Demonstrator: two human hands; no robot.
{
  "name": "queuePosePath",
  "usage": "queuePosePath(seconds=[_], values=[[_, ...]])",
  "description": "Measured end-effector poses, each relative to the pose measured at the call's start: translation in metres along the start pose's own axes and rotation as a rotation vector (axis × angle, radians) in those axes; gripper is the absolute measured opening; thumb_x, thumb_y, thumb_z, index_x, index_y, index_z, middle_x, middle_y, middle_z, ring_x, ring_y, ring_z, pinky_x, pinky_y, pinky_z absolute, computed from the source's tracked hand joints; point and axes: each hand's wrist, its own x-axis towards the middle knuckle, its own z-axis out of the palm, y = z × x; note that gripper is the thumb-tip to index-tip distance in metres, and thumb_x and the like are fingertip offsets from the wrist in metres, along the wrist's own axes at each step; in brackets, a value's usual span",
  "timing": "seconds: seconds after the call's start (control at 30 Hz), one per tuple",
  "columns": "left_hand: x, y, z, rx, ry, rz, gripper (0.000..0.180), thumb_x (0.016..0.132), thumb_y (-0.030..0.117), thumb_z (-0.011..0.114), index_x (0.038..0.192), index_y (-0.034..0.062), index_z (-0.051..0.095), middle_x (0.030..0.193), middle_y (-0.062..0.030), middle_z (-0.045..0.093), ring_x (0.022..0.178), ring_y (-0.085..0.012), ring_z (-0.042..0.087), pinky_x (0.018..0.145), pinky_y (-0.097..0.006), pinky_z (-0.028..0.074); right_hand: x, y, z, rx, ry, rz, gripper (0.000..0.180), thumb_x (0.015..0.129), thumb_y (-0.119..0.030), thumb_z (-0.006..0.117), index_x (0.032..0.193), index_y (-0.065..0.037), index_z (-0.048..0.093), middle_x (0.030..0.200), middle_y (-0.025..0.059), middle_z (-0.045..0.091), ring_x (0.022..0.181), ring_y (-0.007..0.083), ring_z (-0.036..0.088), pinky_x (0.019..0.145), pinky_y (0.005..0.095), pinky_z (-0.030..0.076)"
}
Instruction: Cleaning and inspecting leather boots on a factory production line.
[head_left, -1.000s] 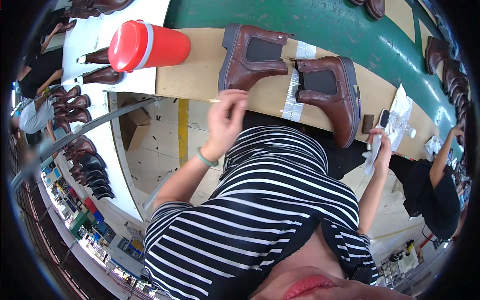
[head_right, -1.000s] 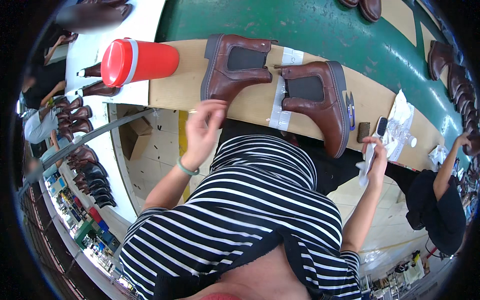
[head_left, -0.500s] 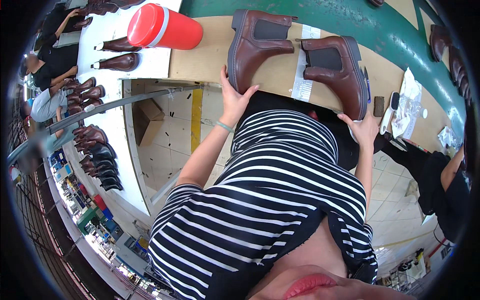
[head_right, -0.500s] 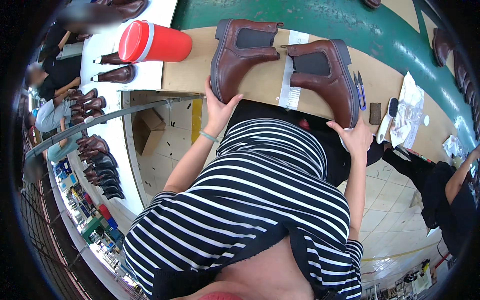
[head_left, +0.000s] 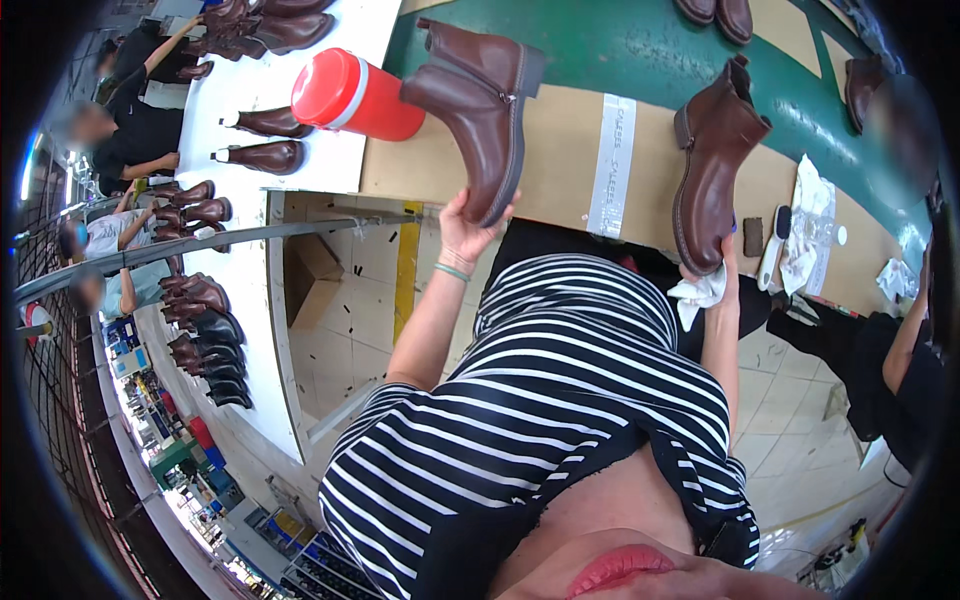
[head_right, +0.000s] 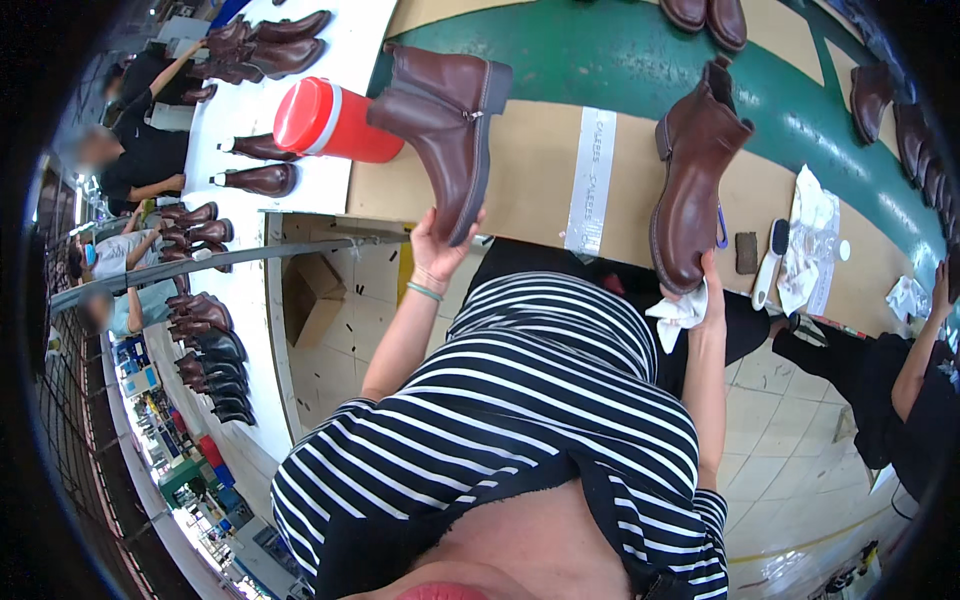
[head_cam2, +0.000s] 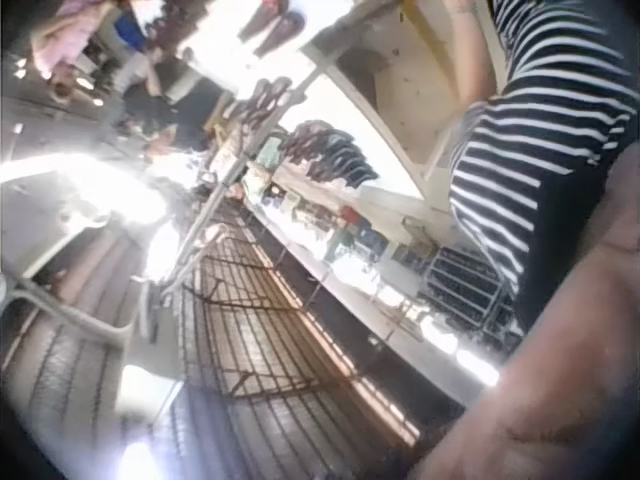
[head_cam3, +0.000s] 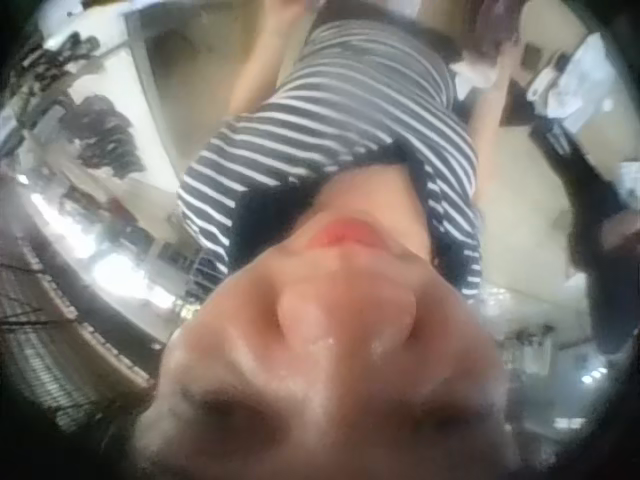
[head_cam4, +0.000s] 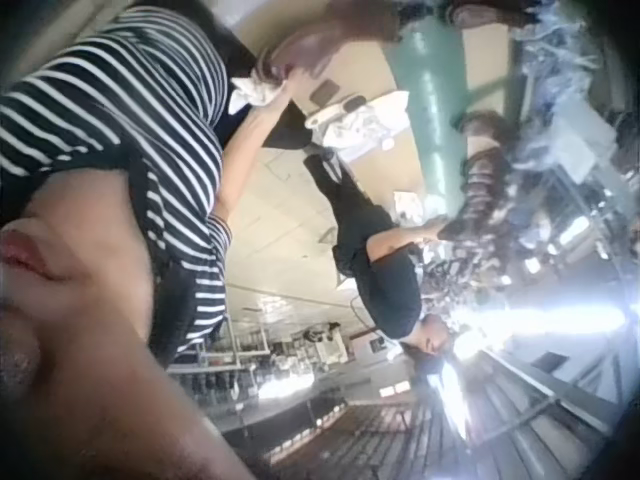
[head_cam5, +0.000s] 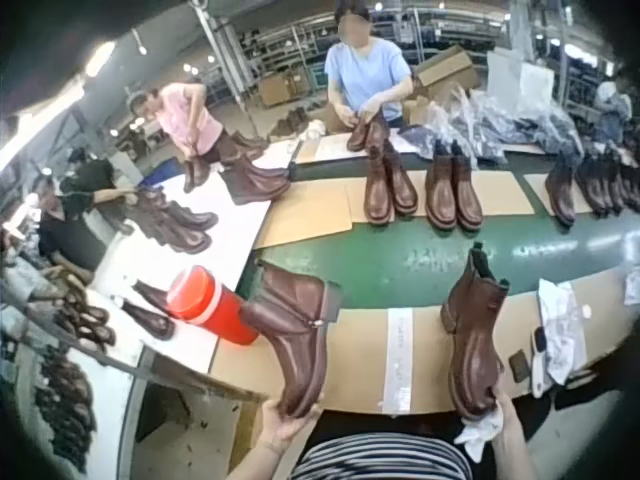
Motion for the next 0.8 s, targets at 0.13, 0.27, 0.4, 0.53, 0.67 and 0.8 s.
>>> queuePosePath(seconds=[0.13, 0.27, 0.4, 0.53, 0.67, 0.8], values=[[0.017, -0.008, -0.032, -0.045, -0.223, -0.179, 0.057, 0.086, 0.024, 0.063, 0.131, -0.006, 0.044, 0.135, -0.0294, 0.043, 0.122, -0.0515, 0.044, 0.09, -0.062, 0.049, 0.007, 0.021, -0.01, 0.128, -0.204, 0.01, 0.046, 0.089, -0.043, 0.059, 0.117, -0.007, 0.055, 0.106, 0.0132, 0.062, 0.059, 0.0211, 0.052, 0.045, 0.0288, 0.037], [0.032, -0.006, -0.04, 0.042, -0.288, -0.275, 0.063, 0.08, 0.021, 0.066, 0.131, -0.0088, 0.043, 0.129, -0.0337, 0.046, 0.114, -0.0569, 0.047, 0.083, -0.064, 0.05, 0.006, 0.029, -0.024, 0.072, -0.119, -0.009, 0.058, 0.084, -0.051, 0.062, 0.115, -0.002, 0.055, 0.095, 0.0172, 0.062, 0.045, 0.0241, 0.045, 0.036, 0.0315, 0.036], [0.045, -0.008, -0.028, 0.147, -0.317, -0.407, 0.067, 0.078, 0.019, 0.066, 0.132, -0.0097, 0.041, 0.128, -0.0346, 0.046, 0.112, -0.0577, 0.048, 0.082, -0.065, 0.051, -0.002, 0.018, -0.048, 0.103, -0.128, 0.005, 0.066, 0.079, -0.046, 0.069, 0.122, 0.0, 0.052, 0.104, 0.0211, 0.063, 0.069, 0.0355, 0.064, 0.049, 0.0429, 0.055], [0.049, -0.012, -0.014, 0.377, -0.209, -0.387, 0.071, 0.076, 0.019, 0.067, 0.135, -0.0082, 0.038, 0.129, -0.0317, 0.048, 0.112, -0.0539, 0.05, 0.086, -0.063, 0.049, -0.01, 0.013, -0.043, 0.155, -0.021, -0.049, 0.061, 0.076, -0.028, 0.075, 0.124, 0.002, 0.053, 0.115, 0.0172, 0.064, 0.098, 0.0304, 0.066, 0.083, 0.0458, 0.056], [0.077, -0.052, 0.046, 0.691, -0.103, -0.351, 0.07, 0.078, 0.016, 0.067, 0.137, -0.0043, 0.035, 0.13, -0.0232, 0.05, 0.117, -0.0396, 0.053, 0.09, -0.062, 0.048, -0.015, 0.008, -0.006, 0.085, 0.064, -0.216, 0.062, 0.078, -0.03, 0.074, 0.126, 0.0, 0.051, 0.111, 0.0157, 0.065, 0.094, 0.0264, 0.067, 0.08, 0.0397, 0.057], [0.139, -0.106, 0.084, 0.837, -0.046, -0.341, 0.064, 0.081, 0.01, 0.065, 0.137, 0.0014, 0.036, 0.132, -0.0164, 0.049, 0.119, -0.0325, 0.052, 0.093, -0.06, 0.047, -0.006, -0.033, 0.007, 0.046, 0.061, -0.319, 0.048, 0.084, -0.035, 0.068, 0.118, -0.003, 0.055, 0.094, 0.0085, 0.066, 0.063, 0.0167, 0.062, 0.047, 0.0256, 0.049]])
